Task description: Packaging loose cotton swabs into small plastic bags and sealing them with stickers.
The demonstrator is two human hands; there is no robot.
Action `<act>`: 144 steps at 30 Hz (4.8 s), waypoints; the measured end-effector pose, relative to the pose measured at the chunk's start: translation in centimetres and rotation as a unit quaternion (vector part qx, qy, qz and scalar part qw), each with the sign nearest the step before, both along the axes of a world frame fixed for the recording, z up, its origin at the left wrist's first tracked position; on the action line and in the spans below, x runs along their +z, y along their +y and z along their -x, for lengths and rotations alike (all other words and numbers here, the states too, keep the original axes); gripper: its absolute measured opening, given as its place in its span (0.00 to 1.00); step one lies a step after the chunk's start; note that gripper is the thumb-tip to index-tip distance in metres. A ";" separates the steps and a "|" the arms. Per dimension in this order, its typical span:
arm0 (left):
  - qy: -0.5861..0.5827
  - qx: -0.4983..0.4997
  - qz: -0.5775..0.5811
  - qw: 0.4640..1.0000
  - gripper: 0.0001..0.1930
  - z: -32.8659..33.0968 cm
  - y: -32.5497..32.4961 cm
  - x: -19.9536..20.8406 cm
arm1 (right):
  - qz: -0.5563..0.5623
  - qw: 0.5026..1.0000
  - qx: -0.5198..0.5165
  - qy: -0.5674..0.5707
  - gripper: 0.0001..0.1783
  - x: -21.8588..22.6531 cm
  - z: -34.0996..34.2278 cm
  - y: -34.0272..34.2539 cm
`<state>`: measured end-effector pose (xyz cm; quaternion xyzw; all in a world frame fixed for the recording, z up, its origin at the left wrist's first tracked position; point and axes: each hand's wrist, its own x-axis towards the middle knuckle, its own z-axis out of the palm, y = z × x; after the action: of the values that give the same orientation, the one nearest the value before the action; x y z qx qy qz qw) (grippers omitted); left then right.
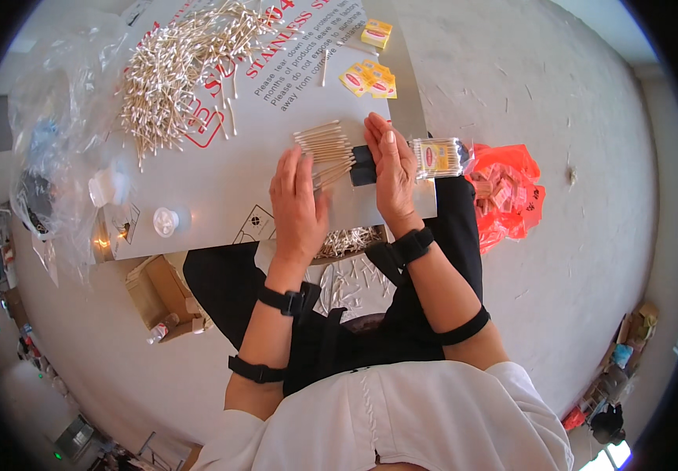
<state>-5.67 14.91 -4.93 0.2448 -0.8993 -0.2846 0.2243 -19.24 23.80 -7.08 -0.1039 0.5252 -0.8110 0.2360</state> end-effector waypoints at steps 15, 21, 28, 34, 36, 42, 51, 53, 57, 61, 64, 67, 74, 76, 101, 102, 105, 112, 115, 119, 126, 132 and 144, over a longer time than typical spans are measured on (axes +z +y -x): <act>0.029 0.027 0.058 0.998 0.21 0.4 -2.4 -0.9 | -0.222 0.963 0.007 0.151 0.09 0.3 -0.5 1.9; 0.020 0.051 0.072 0.996 0.18 -0.4 -1.3 -1.1 | -0.358 0.844 0.055 0.397 0.06 1.5 0.4 1.7; 0.017 0.064 0.083 0.994 0.15 -0.4 -1.4 -1.4 | -0.335 0.836 0.089 0.425 0.07 1.8 0.2 1.6; 0.018 0.058 0.074 0.995 0.13 -0.4 -1.4 -1.5 | -0.321 0.788 0.108 0.514 0.05 1.2 0.0 1.5; 0.052 0.063 0.047 0.996 0.12 -0.6 -1.8 -1.8 | -0.320 0.768 0.122 0.542 0.05 1.3 0.1 1.8; 0.123 0.089 -0.062 0.986 0.14 -0.7 -3.7 -2.1 | -0.292 0.733 0.228 0.570 0.05 2.2 -0.2 4.7; -0.105 -0.046 0.126 0.985 0.30 4.3 -4.8 -1.7 | -0.303 0.678 0.423 0.519 0.07 3.6 -2.0 5.9; -0.136 -0.083 0.146 0.976 0.30 4.3 -4.0 -1.7 | -0.304 0.761 0.353 0.452 0.02 3.2 -2.1 6.2; -0.140 -0.102 0.142 0.975 0.31 2.9 -3.0 -1.7 | -0.276 0.922 0.120 0.243 0.08 2.6 -1.4 4.3; 0.027 -0.026 -0.032 0.999 0.29 3.3 -2.9 -1.8 | -0.118 0.976 0.022 0.181 0.18 -0.1 -0.1 1.5; 0.191 0.046 -0.207 0.958 0.29 4.0 -3.0 -1.8 | -0.060 0.992 -0.027 0.111 0.24 -0.6 -0.5 -1.1; 0.232 0.062 -0.271 0.932 0.29 4.7 -2.2 -1.8 | -0.066 0.986 -0.033 0.146 0.23 -0.8 -1.0 -2.5; 0.311 0.045 -0.376 0.872 0.31 5.3 -1.1 -2.1 | -0.048 0.992 0.006 0.116 0.26 -0.5 -0.9 -2.4; 0.316 0.047 -0.384 0.867 0.31 4.8 -1.5 -1.9 | -0.031 0.996 0.003 0.083 0.27 -0.5 -0.7 -1.9; 0.341 0.027 -0.426 0.837 0.36 3.4 -2.4 -2.6 | 0.012 0.999 0.024 0.026 0.27 -0.1 -0.2 -0.7; 0.340 0.028 -0.427 0.838 0.36 4.1 -2.1 -2.6 | 0.007 0.999 0.032 0.034 0.28 -0.4 -0.2 -0.9; 0.338 0.003 -0.467 0.817 0.37 5.2 -1.4 -2.7 | -0.040 0.991 0.036 0.121 0.28 -1.0 -0.2 -1.1; 0.346 0.031 -0.436 0.830 0.32 3.9 -1.7 -2.3 | -0.002 0.999 0.031 0.035 0.27 -0.8 -0.2 -0.9; 0.293 0.019 -0.387 0.874 0.30 1.6 -1.7 -2.4 | 0.039 0.999 0.007 -0.016 0.24 -0.8 0.1 0.1; 0.210 0.003 -0.304 0.929 0.29 -1.0 -2.0 -2.6 | -0.013 1.000 -0.010 0.011 0.19 -0.6 0.1 2.5; -0.099 -0.067 0.090 0.989 0.47 0.7 0.6 0.2 | -0.271 0.913 0.029 0.305 0.07 0.4 -0.4 5.4; -0.160 -0.079 0.135 0.975 0.50 1.6 0.4 -0.7 | -0.306 0.870 0.050 0.383 0.05 0.9 -0.5 4.4; -0.178 -0.079 0.148 0.970 0.49 1.6 0.4 -1.2 | -0.340 0.824 0.073 0.447 0.03 0.8 -0.8 4.7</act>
<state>-7.28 15.35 -6.12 0.1842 -0.9733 -0.1172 0.0708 -18.46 28.46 -6.31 -0.4058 0.8068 -0.4261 0.0543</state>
